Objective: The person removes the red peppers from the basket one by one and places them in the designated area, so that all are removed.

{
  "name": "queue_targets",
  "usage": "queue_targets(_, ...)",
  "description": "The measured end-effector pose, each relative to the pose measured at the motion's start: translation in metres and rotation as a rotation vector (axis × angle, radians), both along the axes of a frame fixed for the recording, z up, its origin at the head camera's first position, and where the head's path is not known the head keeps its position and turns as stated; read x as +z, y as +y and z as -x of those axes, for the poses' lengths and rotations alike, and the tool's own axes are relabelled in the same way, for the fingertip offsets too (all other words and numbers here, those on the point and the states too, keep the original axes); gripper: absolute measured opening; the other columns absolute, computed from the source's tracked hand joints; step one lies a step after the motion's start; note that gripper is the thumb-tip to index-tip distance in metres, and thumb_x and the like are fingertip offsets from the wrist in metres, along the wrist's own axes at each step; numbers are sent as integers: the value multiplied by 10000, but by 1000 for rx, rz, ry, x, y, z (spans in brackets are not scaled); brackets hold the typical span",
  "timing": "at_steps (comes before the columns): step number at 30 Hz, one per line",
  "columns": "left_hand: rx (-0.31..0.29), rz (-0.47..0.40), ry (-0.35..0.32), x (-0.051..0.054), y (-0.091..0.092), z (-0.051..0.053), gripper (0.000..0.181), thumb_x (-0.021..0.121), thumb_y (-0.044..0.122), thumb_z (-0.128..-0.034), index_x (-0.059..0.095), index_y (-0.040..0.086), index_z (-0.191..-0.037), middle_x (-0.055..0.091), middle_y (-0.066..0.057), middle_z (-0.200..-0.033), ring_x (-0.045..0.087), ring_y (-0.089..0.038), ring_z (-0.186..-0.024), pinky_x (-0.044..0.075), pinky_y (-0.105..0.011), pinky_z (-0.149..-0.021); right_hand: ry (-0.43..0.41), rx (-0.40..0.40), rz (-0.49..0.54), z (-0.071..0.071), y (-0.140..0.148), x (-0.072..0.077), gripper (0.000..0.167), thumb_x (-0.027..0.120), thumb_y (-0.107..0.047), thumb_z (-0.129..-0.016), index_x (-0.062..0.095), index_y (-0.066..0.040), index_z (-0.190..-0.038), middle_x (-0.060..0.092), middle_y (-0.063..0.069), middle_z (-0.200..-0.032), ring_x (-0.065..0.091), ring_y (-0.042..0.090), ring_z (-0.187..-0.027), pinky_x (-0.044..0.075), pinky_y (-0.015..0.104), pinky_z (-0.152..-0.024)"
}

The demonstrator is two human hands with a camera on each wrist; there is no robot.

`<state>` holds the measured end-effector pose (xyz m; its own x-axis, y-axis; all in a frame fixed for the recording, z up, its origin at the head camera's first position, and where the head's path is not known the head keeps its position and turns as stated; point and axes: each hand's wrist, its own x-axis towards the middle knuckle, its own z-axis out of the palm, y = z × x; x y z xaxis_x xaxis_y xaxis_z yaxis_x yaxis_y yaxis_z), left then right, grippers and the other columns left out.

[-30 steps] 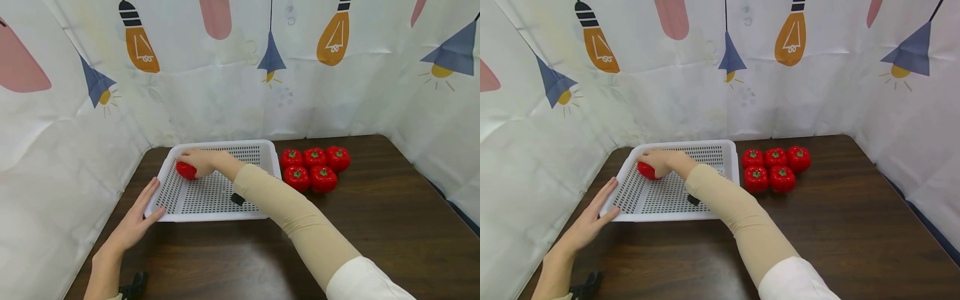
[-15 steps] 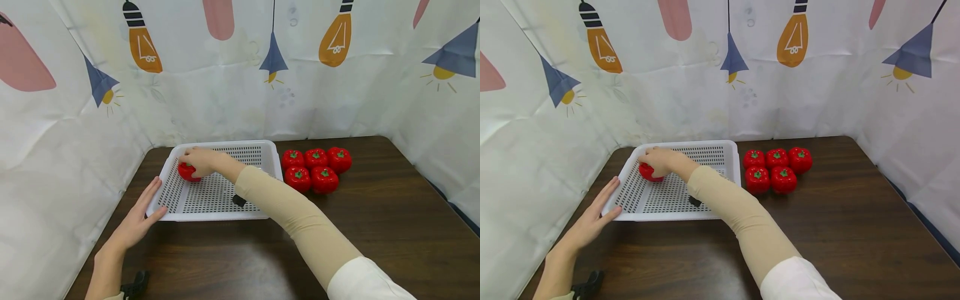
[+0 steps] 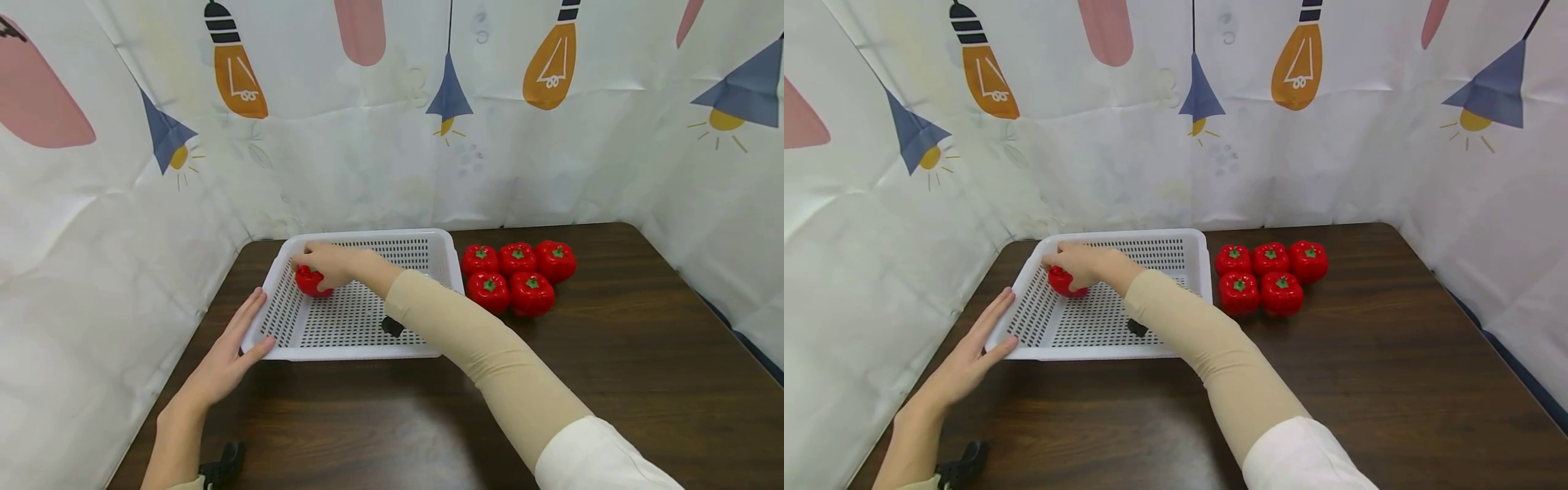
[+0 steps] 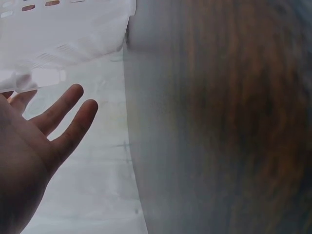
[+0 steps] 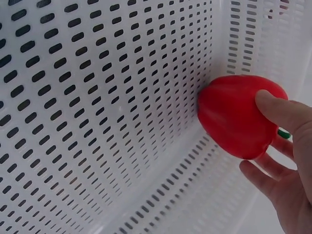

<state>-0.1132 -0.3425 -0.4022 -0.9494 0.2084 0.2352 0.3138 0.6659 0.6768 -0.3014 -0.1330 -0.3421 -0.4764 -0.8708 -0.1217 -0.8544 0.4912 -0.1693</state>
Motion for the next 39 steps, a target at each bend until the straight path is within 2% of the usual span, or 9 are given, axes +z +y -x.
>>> queue_targets(8,-2,1,3,-1,0,0,804,655,205,-995,202,185,-1659,74,-45,-1719,124,-430,-1523,174,-741,-1091,-20,-8,11,-1,2,-1,610,764,-218,-940,469,-267,-1471,434,45,-1463,434,184,-1306,485,289,-984)
queue_targets(14,0,4,0,0,1,1,800,654,212,-997,206,188,-1659,75,-41,-1719,135,-434,-1519,186,-737,-1087,-25,7,-24,-1,6,2,589,743,-221,-959,453,-277,-1470,426,46,-1448,444,177,-1291,472,288,-992)
queue_targets(19,1,8,4,0,2,1,797,655,219,-997,211,183,-1658,78,-38,-1719,126,-422,-1525,177,-736,-1094,-63,20,-59,-1,11,7,623,772,-201,-937,449,-260,-1467,432,46,-1440,425,186,-1302,489,287,-965)
queue_targets(21,2,12,11,0,1,1,791,652,213,-1002,211,184,-1658,82,-39,-1719,121,-375,-1535,176,-644,-1146,-79,26,-73,-2,13,9,630,778,-198,-933,450,-248,-1469,432,50,-1440,416,191,-1307,495,293,-954)
queue_targets(23,2,17,22,-1,0,0,785,650,202,-1004,214,181,-1657,90,-44,-1718,116,-286,-1544,173,-471,-1187,-94,30,-88,-3,16,11,634,783,-197,-928,453,-243,-1468,437,47,-1434,407,191,-1310,500,292,-943)
queue_targets(25,0,24,37,-2,-1,0,781,649,188,-1006,216,175,-1656,96,-47,-1717,107,-178,-1541,154,-288,-1168,-99,40,-105,-5,19,13,635,786,-195,-926,453,-238,-1464,441,41,-1418,400,186,-1307,501,283,-933)
queue_targets(27,-4,28,48,-2,-1,0,780,649,180,-1007,216,174,-1656,100,-42,-1716,99,-80,-1525,129,-154,-1110,-88,56,-126,-6,23,16,632,788,-200,-923,453,-232,-1458,451,36,-1394,397,182,-1300,503,273,-919)
queue_targets(31,-4,31,59,-2,-1,0,780,652,176,-1005,220,169,-1655,99,-25,-1716,98,-29,-1511,129,-124,-1088,-88,69,-160,-8,30,21,626,795,-183,-914,458,-238,-1440,461,29,-1349,407,179,-1274,515,265,-884)
queue_targets(39,-3,21,62,0,0,0,776,653,161,-1000,232,151,-1651,103,-49,-1715,110,-130,-1534,125,-143,-1099,-125,71,-234,-13,42,26,645,778,-140,-918,427,-249,-1449,425,37,-1363,439,188,-1236,526,261,-837)
